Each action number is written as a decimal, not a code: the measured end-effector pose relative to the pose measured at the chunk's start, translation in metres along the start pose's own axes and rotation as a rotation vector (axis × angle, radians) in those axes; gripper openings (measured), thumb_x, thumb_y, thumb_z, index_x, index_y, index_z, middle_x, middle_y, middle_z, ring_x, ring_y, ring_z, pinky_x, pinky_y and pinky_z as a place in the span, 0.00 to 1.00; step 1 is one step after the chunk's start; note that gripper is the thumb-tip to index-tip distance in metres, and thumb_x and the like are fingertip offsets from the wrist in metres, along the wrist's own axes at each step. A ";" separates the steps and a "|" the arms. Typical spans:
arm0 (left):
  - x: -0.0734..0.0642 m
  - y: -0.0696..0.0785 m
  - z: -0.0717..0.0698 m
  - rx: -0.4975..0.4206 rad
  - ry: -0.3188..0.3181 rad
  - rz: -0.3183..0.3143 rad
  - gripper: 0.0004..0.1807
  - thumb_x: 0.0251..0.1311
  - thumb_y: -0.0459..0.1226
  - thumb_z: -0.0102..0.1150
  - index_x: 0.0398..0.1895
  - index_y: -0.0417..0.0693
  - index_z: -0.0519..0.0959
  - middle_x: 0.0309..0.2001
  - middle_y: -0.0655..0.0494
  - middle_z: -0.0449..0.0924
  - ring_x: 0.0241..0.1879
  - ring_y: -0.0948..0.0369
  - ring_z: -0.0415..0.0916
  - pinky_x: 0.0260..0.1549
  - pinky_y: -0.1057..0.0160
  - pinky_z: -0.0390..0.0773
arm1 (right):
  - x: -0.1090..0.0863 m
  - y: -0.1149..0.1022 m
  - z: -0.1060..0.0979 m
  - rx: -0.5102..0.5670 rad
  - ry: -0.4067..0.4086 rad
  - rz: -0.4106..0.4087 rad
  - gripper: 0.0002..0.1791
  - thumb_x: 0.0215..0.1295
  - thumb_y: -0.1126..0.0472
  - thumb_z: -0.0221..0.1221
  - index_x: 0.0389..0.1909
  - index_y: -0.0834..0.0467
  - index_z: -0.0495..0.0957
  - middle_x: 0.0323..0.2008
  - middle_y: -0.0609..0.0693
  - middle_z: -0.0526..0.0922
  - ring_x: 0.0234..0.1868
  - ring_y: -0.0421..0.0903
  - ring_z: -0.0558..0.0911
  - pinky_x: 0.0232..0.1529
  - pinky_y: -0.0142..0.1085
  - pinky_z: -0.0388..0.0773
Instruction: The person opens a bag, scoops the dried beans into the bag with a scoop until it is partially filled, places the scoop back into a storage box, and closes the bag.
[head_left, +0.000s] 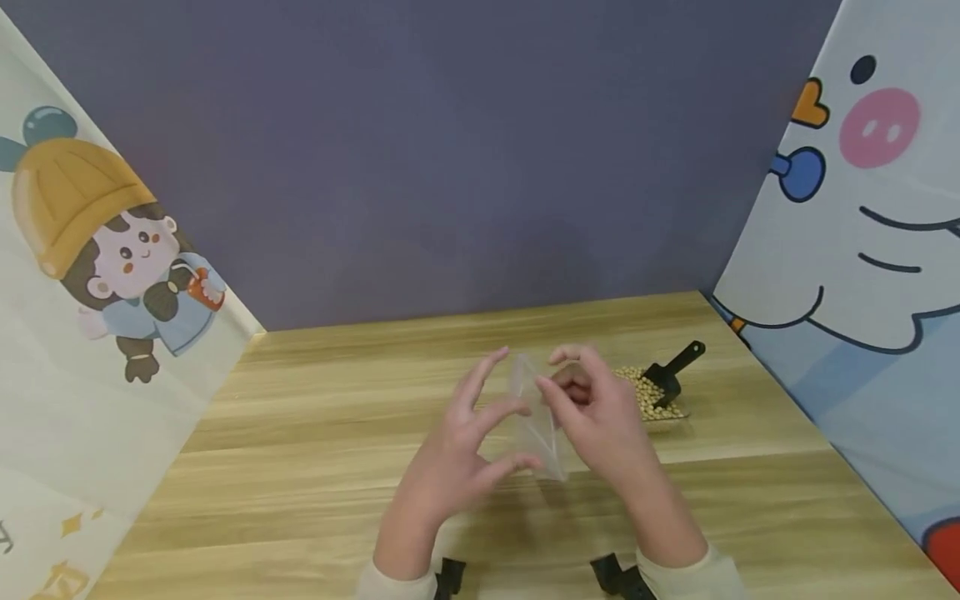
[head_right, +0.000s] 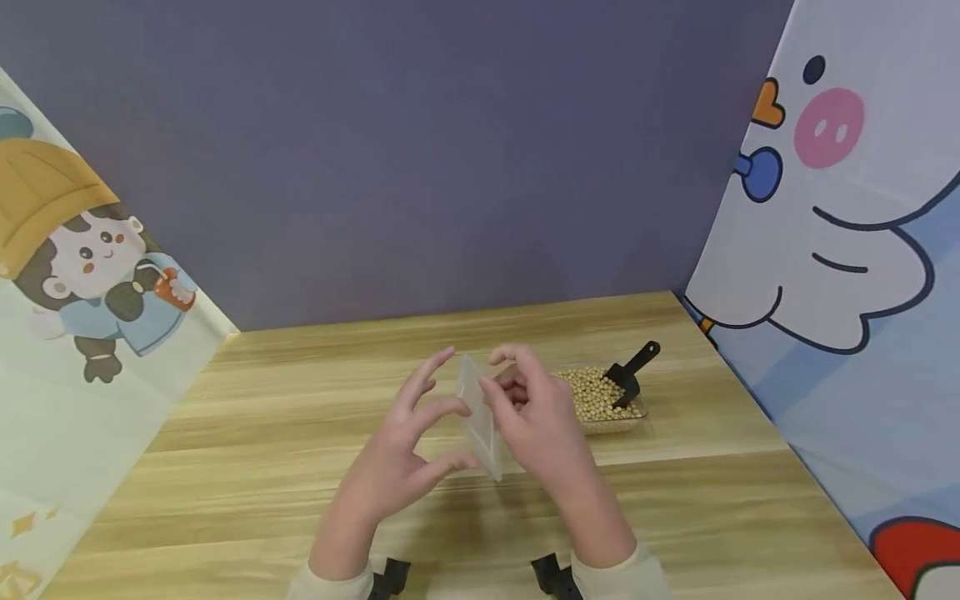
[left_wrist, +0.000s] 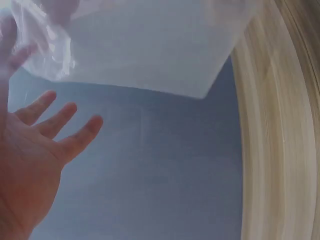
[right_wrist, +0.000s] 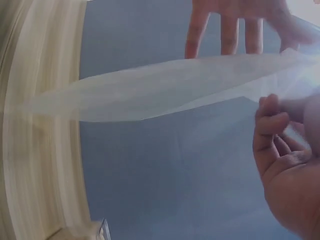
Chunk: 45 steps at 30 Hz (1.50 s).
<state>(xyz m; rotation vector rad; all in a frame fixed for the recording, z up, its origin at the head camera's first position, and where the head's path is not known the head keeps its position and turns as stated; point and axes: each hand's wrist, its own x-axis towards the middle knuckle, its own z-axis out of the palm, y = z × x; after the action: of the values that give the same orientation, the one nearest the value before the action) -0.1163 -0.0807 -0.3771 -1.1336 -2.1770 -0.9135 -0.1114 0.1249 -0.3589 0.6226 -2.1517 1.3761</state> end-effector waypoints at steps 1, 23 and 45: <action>0.000 -0.001 -0.001 0.017 0.013 0.020 0.20 0.58 0.41 0.78 0.52 0.53 0.82 0.81 0.40 0.61 0.79 0.42 0.65 0.69 0.43 0.79 | 0.000 0.001 0.000 -0.033 -0.016 -0.048 0.08 0.71 0.74 0.62 0.42 0.59 0.82 0.26 0.48 0.85 0.20 0.33 0.75 0.20 0.28 0.76; -0.020 -0.028 -0.019 0.321 0.111 -0.011 0.11 0.64 0.23 0.53 0.32 0.49 0.77 0.56 0.44 0.81 0.59 0.44 0.77 0.58 0.43 0.82 | -0.015 0.005 -0.016 -0.266 -0.438 -0.097 0.06 0.64 0.57 0.72 0.33 0.44 0.84 0.48 0.42 0.75 0.47 0.36 0.75 0.47 0.33 0.82; -0.014 -0.006 0.026 -0.535 0.018 -0.582 0.62 0.51 0.38 0.79 0.85 0.65 0.49 0.76 0.49 0.67 0.68 0.47 0.71 0.60 0.41 0.77 | -0.008 0.009 -0.012 -0.252 -0.283 -0.311 0.10 0.60 0.66 0.73 0.38 0.53 0.83 0.47 0.46 0.85 0.42 0.36 0.84 0.45 0.32 0.88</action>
<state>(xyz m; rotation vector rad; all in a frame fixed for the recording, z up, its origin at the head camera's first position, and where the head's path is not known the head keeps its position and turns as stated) -0.1174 -0.0704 -0.4052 -0.6811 -2.3564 -1.8291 -0.1091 0.1403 -0.3654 1.0484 -2.2740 0.8783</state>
